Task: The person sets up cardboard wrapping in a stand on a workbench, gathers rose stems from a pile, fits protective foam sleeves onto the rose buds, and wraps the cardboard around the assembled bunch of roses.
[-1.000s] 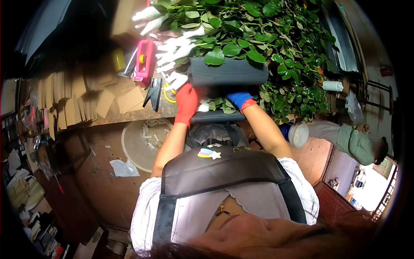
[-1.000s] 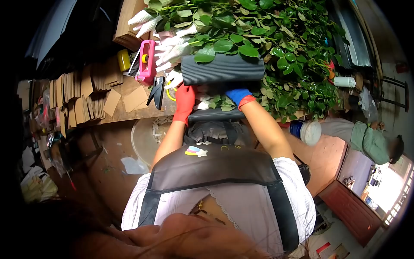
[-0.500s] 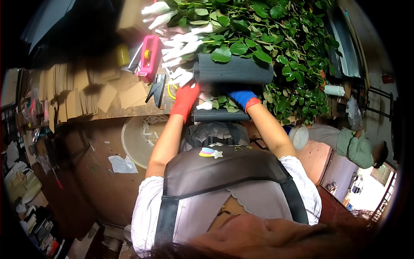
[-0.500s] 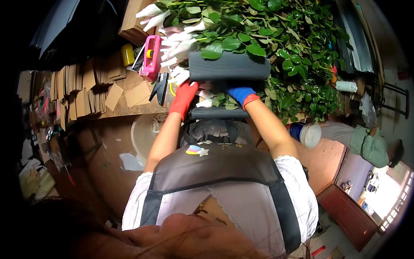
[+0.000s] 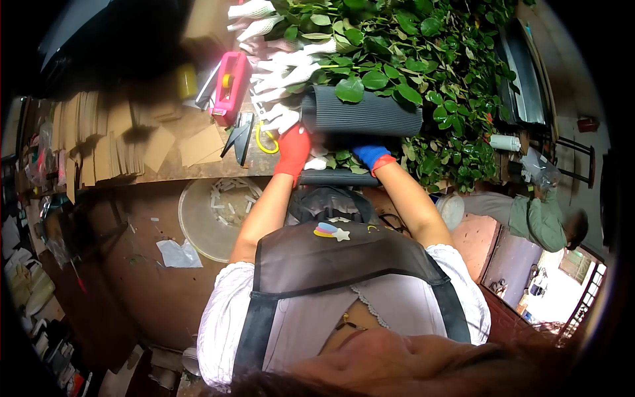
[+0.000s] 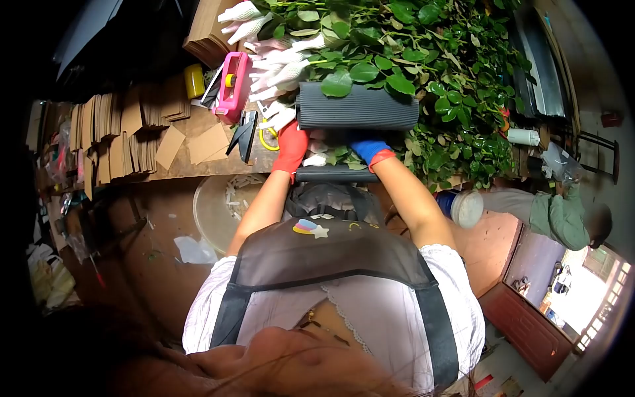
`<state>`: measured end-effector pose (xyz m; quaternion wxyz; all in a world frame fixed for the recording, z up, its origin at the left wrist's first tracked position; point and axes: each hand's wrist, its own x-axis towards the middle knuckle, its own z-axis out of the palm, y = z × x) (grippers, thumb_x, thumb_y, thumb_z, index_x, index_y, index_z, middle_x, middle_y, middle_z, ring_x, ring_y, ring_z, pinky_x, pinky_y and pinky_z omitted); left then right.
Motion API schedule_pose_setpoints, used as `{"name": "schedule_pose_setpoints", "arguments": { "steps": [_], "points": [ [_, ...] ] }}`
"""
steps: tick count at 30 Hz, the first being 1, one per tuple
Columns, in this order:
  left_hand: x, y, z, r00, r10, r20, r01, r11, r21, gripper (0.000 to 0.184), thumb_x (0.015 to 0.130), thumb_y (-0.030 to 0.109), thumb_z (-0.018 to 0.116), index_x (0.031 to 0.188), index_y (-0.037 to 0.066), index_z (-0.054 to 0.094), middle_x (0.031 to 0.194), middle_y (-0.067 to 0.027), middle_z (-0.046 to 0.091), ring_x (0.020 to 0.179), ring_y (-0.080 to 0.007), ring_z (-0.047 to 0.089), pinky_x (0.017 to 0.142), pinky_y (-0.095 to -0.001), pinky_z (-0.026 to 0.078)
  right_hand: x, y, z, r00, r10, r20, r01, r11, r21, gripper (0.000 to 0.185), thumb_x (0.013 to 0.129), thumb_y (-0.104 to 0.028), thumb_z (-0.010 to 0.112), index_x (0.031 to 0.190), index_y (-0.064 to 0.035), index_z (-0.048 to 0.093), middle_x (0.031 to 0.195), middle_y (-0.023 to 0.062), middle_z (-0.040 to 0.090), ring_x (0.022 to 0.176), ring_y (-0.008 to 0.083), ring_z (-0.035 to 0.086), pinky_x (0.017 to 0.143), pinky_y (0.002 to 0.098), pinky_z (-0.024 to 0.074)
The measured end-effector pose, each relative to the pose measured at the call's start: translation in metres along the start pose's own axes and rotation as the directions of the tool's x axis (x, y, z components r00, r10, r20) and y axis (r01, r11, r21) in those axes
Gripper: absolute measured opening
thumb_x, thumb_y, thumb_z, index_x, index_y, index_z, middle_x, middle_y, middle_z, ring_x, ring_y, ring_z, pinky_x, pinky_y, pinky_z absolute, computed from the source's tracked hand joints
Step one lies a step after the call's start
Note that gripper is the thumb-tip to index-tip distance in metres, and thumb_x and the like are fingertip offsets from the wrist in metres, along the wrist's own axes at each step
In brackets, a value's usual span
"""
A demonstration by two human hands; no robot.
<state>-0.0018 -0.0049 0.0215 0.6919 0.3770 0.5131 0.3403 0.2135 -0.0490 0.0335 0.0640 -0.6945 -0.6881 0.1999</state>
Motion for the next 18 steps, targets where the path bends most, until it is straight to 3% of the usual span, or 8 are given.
{"name": "schedule_pose_setpoints", "arguments": {
  "steps": [3, 5, 7, 9, 11, 13, 16, 18],
  "points": [
    [-0.001, -0.023, -0.006, 0.824, 0.453, -0.339, -0.412, 0.891, 0.189, 0.030, 0.098, 0.023, 0.055, 0.098, -0.002, 0.071, 0.087, -0.0082, 0.072, 0.073, -0.0175, 0.064, 0.069, -0.0316, 0.050, -0.003, 0.000, 0.000, 1.000, 0.005, 0.015, -0.004, 1.000, -0.027, 0.055, 0.100, -0.037, 0.052, 0.145, -0.0044, 0.049, 0.152, 0.0207, 0.046, 0.140, 0.0386, 0.041, 0.118, 0.0475, 0.0285],
    [-0.014, -0.013, -0.053, 0.907, 0.356, -0.223, -0.225, 0.860, 0.458, 0.029, 0.098, 0.024, 0.059, 0.105, -0.001, 0.072, 0.090, -0.0053, 0.072, 0.083, -0.0141, 0.063, 0.074, -0.0297, 0.048, -0.005, 0.003, -0.004, 0.999, 0.015, 0.033, -0.012, 0.998, -0.064, 0.055, 0.100, -0.037, 0.052, 0.145, -0.0047, 0.050, 0.152, 0.0205, 0.046, 0.140, 0.0385, 0.041, 0.118, 0.0473, 0.0285],
    [-0.037, 0.008, -0.076, 0.953, 0.189, -0.239, -0.115, 0.950, 0.290, 0.028, 0.096, 0.025, 0.064, 0.109, 0.001, 0.074, 0.090, -0.0033, 0.072, 0.083, -0.0121, 0.062, 0.074, -0.0290, 0.048, -0.005, 0.000, -0.017, 0.997, 0.015, 0.075, -0.007, 0.994, -0.109, 0.055, 0.100, -0.038, 0.051, 0.145, -0.0050, 0.050, 0.152, 0.0204, 0.046, 0.140, 0.0384, 0.041, 0.118, 0.0470, 0.0283],
    [-0.064, 0.036, -0.085, 0.991, 0.108, -0.073, -0.097, 0.984, 0.147, 0.026, 0.095, 0.026, 0.067, 0.102, 0.001, 0.073, 0.086, -0.0027, 0.070, 0.083, -0.0105, 0.062, 0.073, -0.0278, 0.048, -0.010, -0.026, -0.062, 0.980, 0.004, 0.201, 0.016, 0.995, -0.095, 0.055, 0.101, -0.039, 0.050, 0.145, -0.0053, 0.051, 0.153, 0.0200, 0.046, 0.140, 0.0383, 0.041, 0.118, 0.0467, 0.0277],
    [-0.062, 0.037, -0.082, 0.998, 0.022, 0.060, -0.043, 0.924, 0.379, 0.027, 0.093, 0.029, 0.070, 0.101, 0.003, 0.070, 0.085, -0.0064, 0.069, 0.082, -0.0121, 0.062, 0.074, -0.0307, 0.049, -0.011, -0.038, -0.070, 0.959, 0.023, 0.281, -0.004, 0.998, -0.067, 0.056, 0.101, -0.039, 0.049, 0.145, -0.0056, 0.050, 0.154, 0.0195, 0.045, 0.142, 0.0382, 0.039, 0.119, 0.0465, 0.0267],
    [-0.063, 0.048, -0.054, 0.974, 0.196, 0.110, -0.217, 0.696, 0.684, 0.036, 0.089, 0.040, 0.070, 0.103, 0.006, 0.067, 0.094, -0.0110, 0.073, 0.090, -0.0338, 0.069, 0.079, -0.0410, 0.052, -0.007, -0.039, -0.066, 0.947, 0.080, 0.311, -0.069, 0.997, -0.046, 0.057, 0.101, -0.041, 0.048, 0.147, -0.0059, 0.048, 0.156, 0.0189, 0.042, 0.143, 0.0380, 0.037, 0.120, 0.0463, 0.0254],
    [-0.044, 0.065, -0.026, 0.954, 0.215, 0.207, -0.293, 0.544, 0.786, 0.038, 0.090, 0.042, 0.066, 0.107, 0.008, 0.069, 0.098, -0.0113, 0.073, 0.098, -0.0327, 0.069, 0.082, -0.0434, 0.052, -0.010, -0.020, -0.012, 0.997, 0.058, 0.055, -0.053, 0.993, -0.102, 0.061, 0.102, -0.041, 0.048, 0.151, -0.0060, 0.042, 0.160, 0.0189, 0.036, 0.146, 0.0380, 0.033, 0.121, 0.0460, 0.0234],
    [-0.028, 0.048, -0.022, 0.908, 0.285, 0.307, -0.413, 0.493, 0.766, 0.039, 0.092, 0.044, 0.064, 0.109, 0.010, 0.070, 0.099, -0.0114, 0.073, 0.099, -0.0326, 0.069, 0.083, -0.0429, 0.052, -0.008, -0.020, -0.014, 0.994, 0.072, 0.087, -0.070, 0.997, -0.026, 0.063, 0.102, -0.042, 0.048, 0.153, -0.0056, 0.039, 0.161, 0.0195, 0.033, 0.147, 0.0381, 0.030, 0.122, 0.0459, 0.0220]
  ]
}}
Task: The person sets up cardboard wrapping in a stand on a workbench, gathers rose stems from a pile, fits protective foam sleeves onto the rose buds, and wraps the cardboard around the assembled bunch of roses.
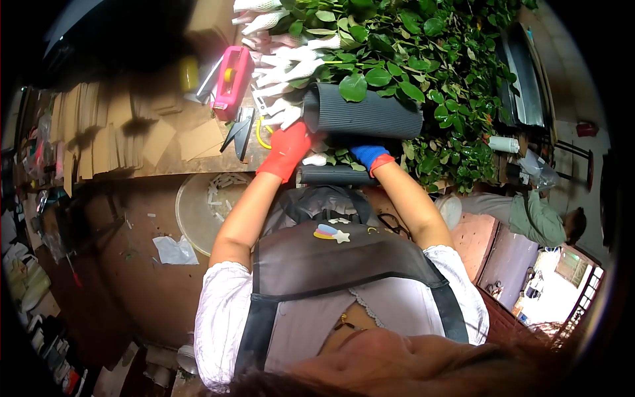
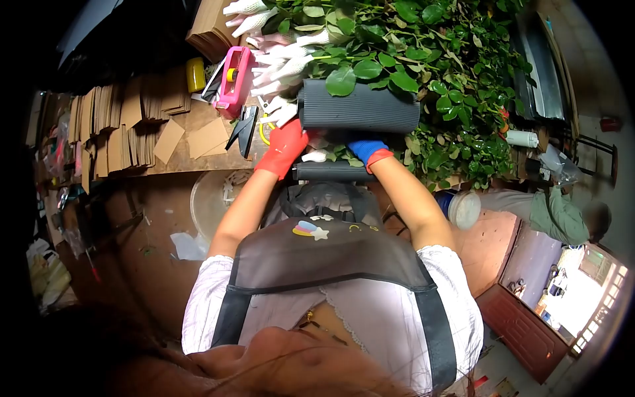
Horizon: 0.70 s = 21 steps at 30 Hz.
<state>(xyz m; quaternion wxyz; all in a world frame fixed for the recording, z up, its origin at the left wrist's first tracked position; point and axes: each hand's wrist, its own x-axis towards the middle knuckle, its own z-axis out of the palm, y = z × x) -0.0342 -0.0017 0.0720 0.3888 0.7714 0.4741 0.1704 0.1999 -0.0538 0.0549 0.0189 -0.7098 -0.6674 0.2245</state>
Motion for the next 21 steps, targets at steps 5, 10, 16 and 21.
{"name": "schedule_pose_setpoints", "arguments": {
  "steps": [5, 10, 16, 21],
  "points": [
    [-0.010, 0.003, 0.011, 0.992, -0.039, -0.124, 0.026, 0.995, -0.101, 0.033, 0.096, 0.036, 0.058, 0.107, 0.008, 0.072, 0.100, -0.0139, 0.073, 0.099, -0.0342, 0.067, 0.085, -0.0431, 0.051, -0.001, -0.010, -0.011, 0.998, 0.046, 0.045, -0.048, 0.998, 0.045, 0.066, 0.102, -0.042, 0.049, 0.154, -0.0039, 0.036, 0.162, 0.0195, 0.032, 0.148, 0.0370, 0.029, 0.123, 0.0454, 0.0201],
    [-0.034, -0.045, -0.007, 0.904, -0.245, -0.350, 0.096, 0.914, -0.393, 0.031, 0.099, 0.028, 0.056, 0.107, 0.001, 0.071, 0.090, -0.0162, 0.069, 0.090, -0.0287, 0.066, 0.080, -0.0379, 0.050, -0.014, 0.008, -0.018, 0.999, 0.029, 0.022, -0.031, 0.997, 0.070, 0.065, 0.099, -0.048, 0.051, 0.150, -0.0083, 0.045, 0.158, 0.0186, 0.039, 0.144, 0.0368, 0.036, 0.120, 0.0458, 0.0251],
    [-0.064, -0.023, -0.050, 0.906, -0.409, 0.108, 0.421, 0.848, -0.323, 0.035, 0.089, 0.034, 0.071, 0.085, 0.002, 0.056, 0.076, -0.0102, 0.056, 0.073, -0.0183, 0.051, 0.069, -0.0352, 0.046, -0.024, -0.067, -0.118, 0.874, 0.244, 0.421, -0.210, 0.970, -0.126, 0.059, 0.090, -0.063, 0.056, 0.130, -0.0218, 0.067, 0.145, 0.0170, 0.054, 0.129, 0.0383, 0.052, 0.110, 0.0479, 0.0398],
    [-0.021, 0.008, -0.034, 0.957, -0.239, 0.165, 0.247, 0.969, -0.030, 0.046, 0.090, 0.049, 0.064, 0.110, 0.008, 0.067, 0.106, -0.0165, 0.072, 0.102, -0.0367, 0.067, 0.085, -0.0449, 0.051, -0.012, -0.024, -0.016, 0.957, -0.136, 0.257, 0.160, 0.984, -0.074, 0.060, 0.097, -0.049, 0.053, 0.146, -0.0148, 0.048, 0.151, 0.0189, 0.048, 0.137, 0.0382, 0.045, 0.115, 0.0474, 0.0335]
  ]
}}
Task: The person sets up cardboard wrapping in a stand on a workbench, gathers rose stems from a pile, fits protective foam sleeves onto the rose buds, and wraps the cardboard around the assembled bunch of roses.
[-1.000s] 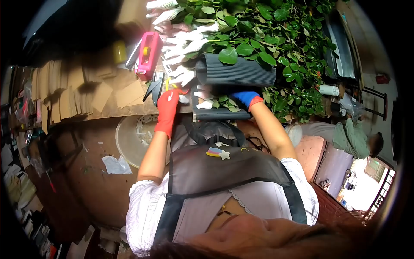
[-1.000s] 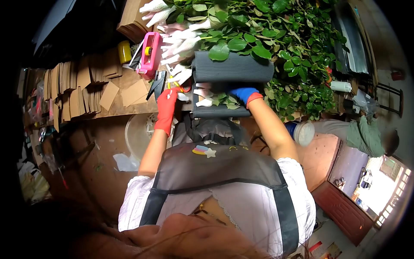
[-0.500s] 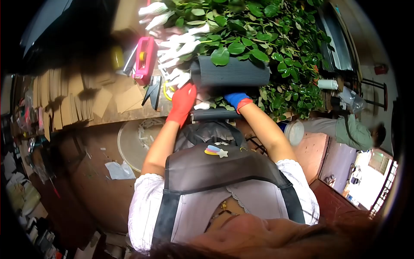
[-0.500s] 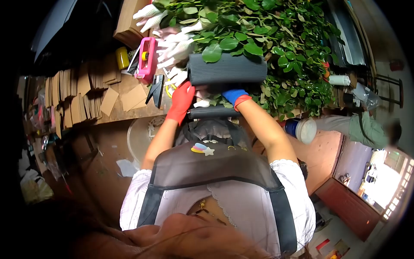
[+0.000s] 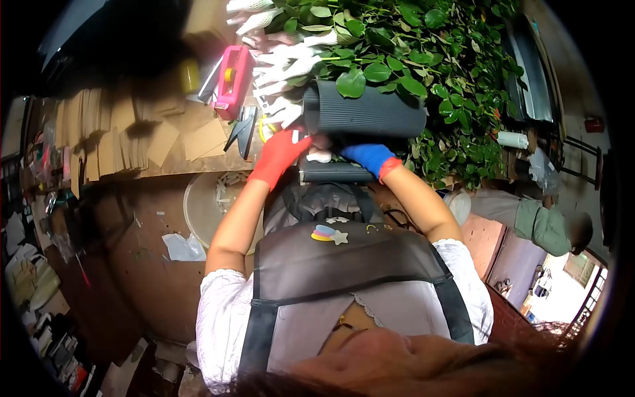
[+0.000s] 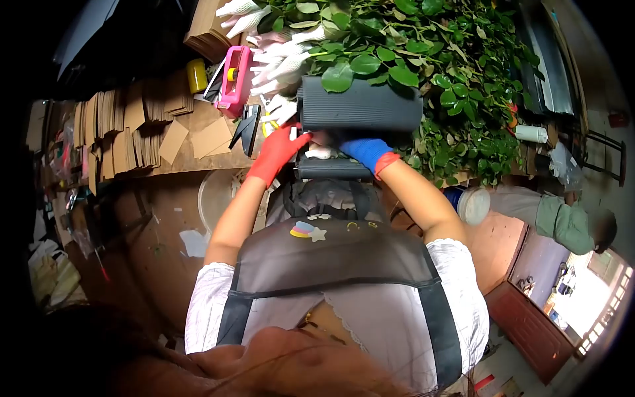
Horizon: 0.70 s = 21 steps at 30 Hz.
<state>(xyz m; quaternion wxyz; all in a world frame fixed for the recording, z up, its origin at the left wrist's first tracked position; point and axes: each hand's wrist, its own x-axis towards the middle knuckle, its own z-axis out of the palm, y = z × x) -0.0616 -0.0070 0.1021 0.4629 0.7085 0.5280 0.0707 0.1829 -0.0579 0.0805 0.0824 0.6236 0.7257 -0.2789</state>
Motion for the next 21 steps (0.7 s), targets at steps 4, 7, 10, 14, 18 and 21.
{"name": "schedule_pose_setpoints", "arguments": {
  "steps": [4, 7, 10, 14, 18, 21],
  "points": [
    [0.006, -0.005, 0.014, 0.990, 0.054, 0.127, -0.034, 0.987, -0.155, 0.042, 0.096, 0.043, 0.055, 0.111, 0.006, 0.068, 0.102, -0.0170, 0.072, 0.098, -0.0364, 0.067, 0.083, -0.0443, 0.052, -0.003, -0.016, -0.012, 0.988, -0.034, -0.147, 0.043, 0.997, 0.057, 0.048, 0.100, -0.038, 0.048, 0.135, -0.0060, 0.056, 0.140, 0.0209, 0.055, 0.128, 0.0394, 0.052, 0.111, 0.0495, 0.0365],
    [0.011, -0.013, 0.032, 0.997, 0.016, 0.081, 0.011, 0.947, -0.321, 0.036, 0.097, 0.035, 0.056, 0.111, 0.004, 0.067, 0.101, -0.0179, 0.071, 0.098, -0.0365, 0.066, 0.083, -0.0439, 0.051, 0.000, -0.010, -0.006, 0.991, -0.022, -0.130, 0.030, 0.998, 0.057, 0.051, 0.101, -0.040, 0.046, 0.137, -0.0042, 0.054, 0.141, 0.0214, 0.055, 0.128, 0.0379, 0.052, 0.112, 0.0474, 0.0358],
    [0.017, -0.050, 0.065, 0.996, -0.001, -0.086, -0.034, 0.914, -0.404, 0.034, 0.097, 0.033, 0.058, 0.106, 0.002, 0.066, 0.095, -0.0188, 0.069, 0.091, -0.0354, 0.064, 0.080, -0.0435, 0.050, -0.001, -0.007, -0.005, 0.997, -0.018, -0.079, 0.026, 0.995, 0.101, 0.053, 0.102, -0.042, 0.045, 0.139, -0.0042, 0.052, 0.142, 0.0211, 0.054, 0.131, 0.0363, 0.051, 0.113, 0.0454, 0.0353],
    [-0.002, -0.045, 0.020, 0.921, -0.303, -0.246, 0.117, 0.815, -0.568, 0.036, 0.098, 0.039, 0.064, 0.100, 0.003, 0.068, 0.081, -0.0046, 0.067, 0.073, -0.0157, 0.059, 0.068, -0.0321, 0.046, -0.005, -0.011, -0.009, 0.987, 0.054, -0.151, -0.010, 0.961, 0.277, 0.051, 0.100, -0.041, 0.050, 0.133, -0.0025, 0.056, 0.140, 0.0206, 0.056, 0.128, 0.0364, 0.053, 0.112, 0.0444, 0.0375],
    [-0.024, -0.051, -0.004, 0.956, -0.113, -0.272, -0.041, 0.864, -0.502, 0.029, 0.095, 0.032, 0.067, 0.089, 0.003, 0.064, 0.078, -0.0032, 0.061, 0.074, -0.0123, 0.053, 0.068, -0.0319, 0.046, -0.014, -0.016, -0.026, 0.995, 0.010, -0.104, 0.019, 0.963, 0.268, 0.053, 0.096, -0.046, 0.056, 0.132, -0.0079, 0.059, 0.136, 0.0198, 0.059, 0.124, 0.0378, 0.056, 0.110, 0.0444, 0.0400],
    [-0.031, -0.028, -0.006, 0.992, -0.126, 0.013, 0.126, 0.963, -0.237, 0.036, 0.086, 0.037, 0.076, 0.096, 0.004, 0.062, 0.088, -0.0132, 0.067, 0.083, -0.0197, 0.062, 0.076, -0.0346, 0.050, -0.029, -0.039, -0.069, 0.979, 0.021, 0.203, -0.008, 0.998, -0.065, 0.055, 0.090, -0.052, 0.060, 0.131, -0.0168, 0.061, 0.135, 0.0169, 0.059, 0.121, 0.0379, 0.058, 0.106, 0.0478, 0.0446]
  ]
}}
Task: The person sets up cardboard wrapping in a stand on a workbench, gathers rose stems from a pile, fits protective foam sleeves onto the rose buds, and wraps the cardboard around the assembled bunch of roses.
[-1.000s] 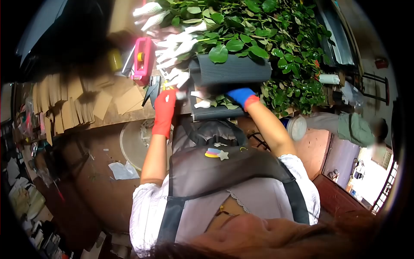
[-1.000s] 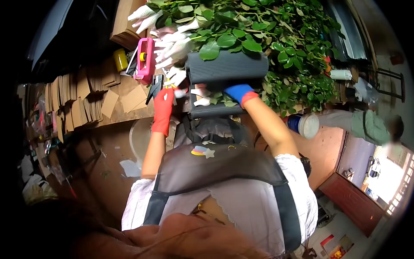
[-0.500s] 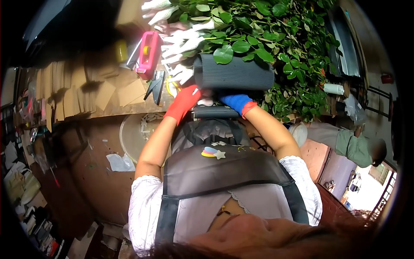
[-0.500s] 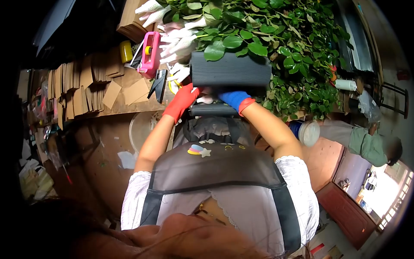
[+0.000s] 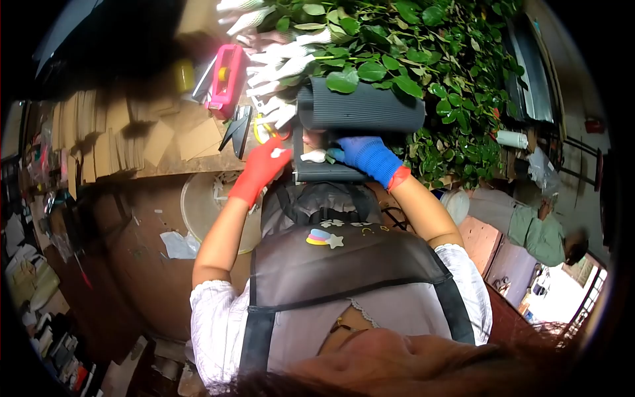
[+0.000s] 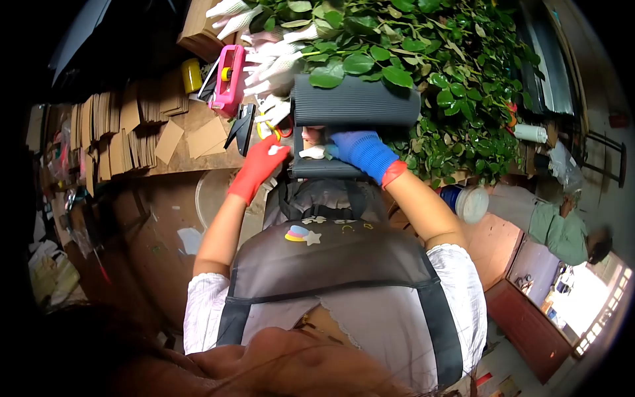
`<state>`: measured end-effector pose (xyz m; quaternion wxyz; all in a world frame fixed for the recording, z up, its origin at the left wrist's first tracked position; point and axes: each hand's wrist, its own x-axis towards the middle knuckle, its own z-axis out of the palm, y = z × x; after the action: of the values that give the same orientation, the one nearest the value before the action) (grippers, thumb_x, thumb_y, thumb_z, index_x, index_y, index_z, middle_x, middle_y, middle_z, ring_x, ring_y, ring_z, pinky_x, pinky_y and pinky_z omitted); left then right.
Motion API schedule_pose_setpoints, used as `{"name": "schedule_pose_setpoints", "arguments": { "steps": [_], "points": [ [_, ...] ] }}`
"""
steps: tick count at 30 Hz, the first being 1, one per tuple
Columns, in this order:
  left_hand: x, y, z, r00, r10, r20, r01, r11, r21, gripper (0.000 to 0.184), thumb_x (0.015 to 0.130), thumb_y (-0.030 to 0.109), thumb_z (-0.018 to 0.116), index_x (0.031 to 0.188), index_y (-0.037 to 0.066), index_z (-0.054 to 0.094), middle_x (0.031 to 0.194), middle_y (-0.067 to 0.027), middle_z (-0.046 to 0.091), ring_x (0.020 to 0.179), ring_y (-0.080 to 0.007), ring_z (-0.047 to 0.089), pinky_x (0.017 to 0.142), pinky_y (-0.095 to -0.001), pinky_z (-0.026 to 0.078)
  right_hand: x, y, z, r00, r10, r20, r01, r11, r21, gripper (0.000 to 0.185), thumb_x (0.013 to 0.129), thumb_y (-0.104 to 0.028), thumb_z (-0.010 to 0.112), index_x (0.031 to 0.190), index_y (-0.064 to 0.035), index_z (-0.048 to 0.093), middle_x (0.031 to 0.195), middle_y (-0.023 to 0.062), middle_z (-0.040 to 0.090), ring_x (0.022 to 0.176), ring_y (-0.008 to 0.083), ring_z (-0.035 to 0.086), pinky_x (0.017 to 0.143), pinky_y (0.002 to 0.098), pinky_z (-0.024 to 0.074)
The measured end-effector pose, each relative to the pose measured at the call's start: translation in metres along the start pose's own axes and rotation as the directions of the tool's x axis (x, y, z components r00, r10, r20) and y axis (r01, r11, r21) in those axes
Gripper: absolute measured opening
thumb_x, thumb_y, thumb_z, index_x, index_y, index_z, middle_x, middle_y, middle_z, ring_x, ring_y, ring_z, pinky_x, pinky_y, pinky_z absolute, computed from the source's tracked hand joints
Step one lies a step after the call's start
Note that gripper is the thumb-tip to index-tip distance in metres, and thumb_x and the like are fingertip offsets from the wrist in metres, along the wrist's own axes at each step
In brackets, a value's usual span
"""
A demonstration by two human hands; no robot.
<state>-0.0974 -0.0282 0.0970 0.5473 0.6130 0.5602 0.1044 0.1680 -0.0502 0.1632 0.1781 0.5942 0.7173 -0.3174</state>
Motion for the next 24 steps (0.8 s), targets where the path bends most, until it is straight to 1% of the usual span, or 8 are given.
{"name": "schedule_pose_setpoints", "arguments": {
  "steps": [3, 9, 12, 17, 19, 21, 23, 24],
  "points": [
    [0.002, 0.039, 0.006, 0.977, -0.012, 0.213, -0.026, 0.984, 0.175, 0.040, 0.087, 0.043, 0.076, 0.097, 0.006, 0.064, 0.089, -0.0142, 0.067, 0.085, -0.0236, 0.063, 0.080, -0.0370, 0.050, 0.004, 0.009, 0.025, 0.977, -0.162, -0.137, 0.170, 0.984, 0.046, 0.054, 0.087, -0.049, 0.062, 0.130, -0.0157, 0.061, 0.136, 0.0174, 0.059, 0.121, 0.0387, 0.058, 0.105, 0.0498, 0.0451],
    [0.029, 0.001, 0.029, 0.913, 0.130, 0.386, -0.067, 0.983, -0.172, 0.036, 0.095, 0.039, 0.068, 0.100, 0.003, 0.070, 0.086, -0.0058, 0.067, 0.083, -0.0171, 0.062, 0.077, -0.0328, 0.049, 0.012, 0.011, 0.029, 0.983, -0.158, -0.090, 0.159, 0.987, 0.008, 0.050, 0.089, -0.037, 0.060, 0.133, -0.0143, 0.058, 0.138, 0.0209, 0.057, 0.126, 0.0421, 0.054, 0.108, 0.0500, 0.0414],
    [0.027, -0.014, 0.044, 0.942, 0.118, 0.314, 0.001, 0.935, -0.355, 0.032, 0.096, 0.034, 0.066, 0.098, 0.002, 0.071, 0.081, -0.0026, 0.066, 0.078, -0.0134, 0.060, 0.072, -0.0298, 0.047, 0.022, 0.019, 0.052, 0.977, -0.152, -0.152, 0.152, 0.988, -0.011, 0.046, 0.092, -0.034, 0.057, 0.132, -0.0124, 0.058, 0.137, 0.0203, 0.058, 0.125, 0.0417, 0.055, 0.108, 0.0497, 0.0417],
    [-0.003, -0.022, 0.008, 0.967, -0.248, -0.060, 0.136, 0.699, -0.702, 0.035, 0.098, 0.035, 0.061, 0.094, 0.001, 0.067, 0.073, -0.0025, 0.062, 0.067, -0.0135, 0.060, 0.058, -0.0264, 0.046, 0.016, 0.014, 0.038, 0.985, -0.140, -0.103, 0.142, 0.990, 0.018, 0.046, 0.093, -0.040, 0.055, 0.130, -0.0120, 0.061, 0.137, 0.0192, 0.059, 0.124, 0.0381, 0.055, 0.111, 0.0473, 0.0390],
    [-0.028, -0.026, -0.034, 0.956, -0.226, -0.189, 0.080, 0.815, -0.574, 0.031, 0.097, 0.034, 0.065, 0.082, 0.007, 0.066, 0.069, 0.0022, 0.056, 0.065, -0.0077, 0.049, 0.060, -0.0257, 0.038, 0.014, 0.009, 0.028, 0.983, -0.147, -0.109, 0.158, 0.983, 0.097, 0.046, 0.096, -0.041, 0.054, 0.129, -0.0107, 0.062, 0.137, 0.0171, 0.060, 0.123, 0.0347, 0.056, 0.110, 0.0457, 0.0390],
    [-0.050, -0.074, -0.060, 0.965, -0.184, -0.186, 0.189, 0.982, 0.005, 0.030, 0.095, 0.036, 0.067, 0.098, 0.006, 0.067, 0.082, -0.0060, 0.065, 0.076, -0.0184, 0.062, 0.069, -0.0336, 0.048, 0.007, -0.005, 0.001, 0.989, -0.146, 0.013, 0.112, 0.806, 0.581, 0.047, 0.099, -0.044, 0.052, 0.129, -0.0092, 0.063, 0.138, 0.0141, 0.060, 0.123, 0.0306, 0.057, 0.109, 0.0428, 0.0397],
    [-0.072, -0.098, -0.071, 0.975, -0.076, -0.208, 0.198, 0.718, 0.667, 0.036, 0.093, 0.037, 0.068, 0.111, 0.005, 0.067, 0.096, -0.0130, 0.070, 0.087, -0.0277, 0.067, 0.078, -0.0411, 0.053, 0.019, -0.009, 0.005, 0.985, -0.165, 0.057, 0.066, 0.655, 0.753, 0.048, 0.102, -0.046, 0.050, 0.130, -0.0084, 0.063, 0.137, 0.0116, 0.061, 0.121, 0.0270, 0.057, 0.108, 0.0399, 0.0406],
    [-0.073, -0.105, -0.067, 0.987, -0.014, -0.158, 0.120, 0.717, 0.687, 0.038, 0.092, 0.037, 0.069, 0.115, 0.006, 0.066, 0.103, -0.0146, 0.069, 0.090, -0.0297, 0.067, 0.080, -0.0422, 0.053, 0.037, -0.003, 0.027, 0.986, -0.160, 0.045, 0.075, 0.672, 0.737, 0.049, 0.103, -0.047, 0.049, 0.130, -0.0083, 0.062, 0.136, 0.0108, 0.061, 0.120, 0.0254, 0.057, 0.107, 0.0384, 0.0411]
  ]
}}
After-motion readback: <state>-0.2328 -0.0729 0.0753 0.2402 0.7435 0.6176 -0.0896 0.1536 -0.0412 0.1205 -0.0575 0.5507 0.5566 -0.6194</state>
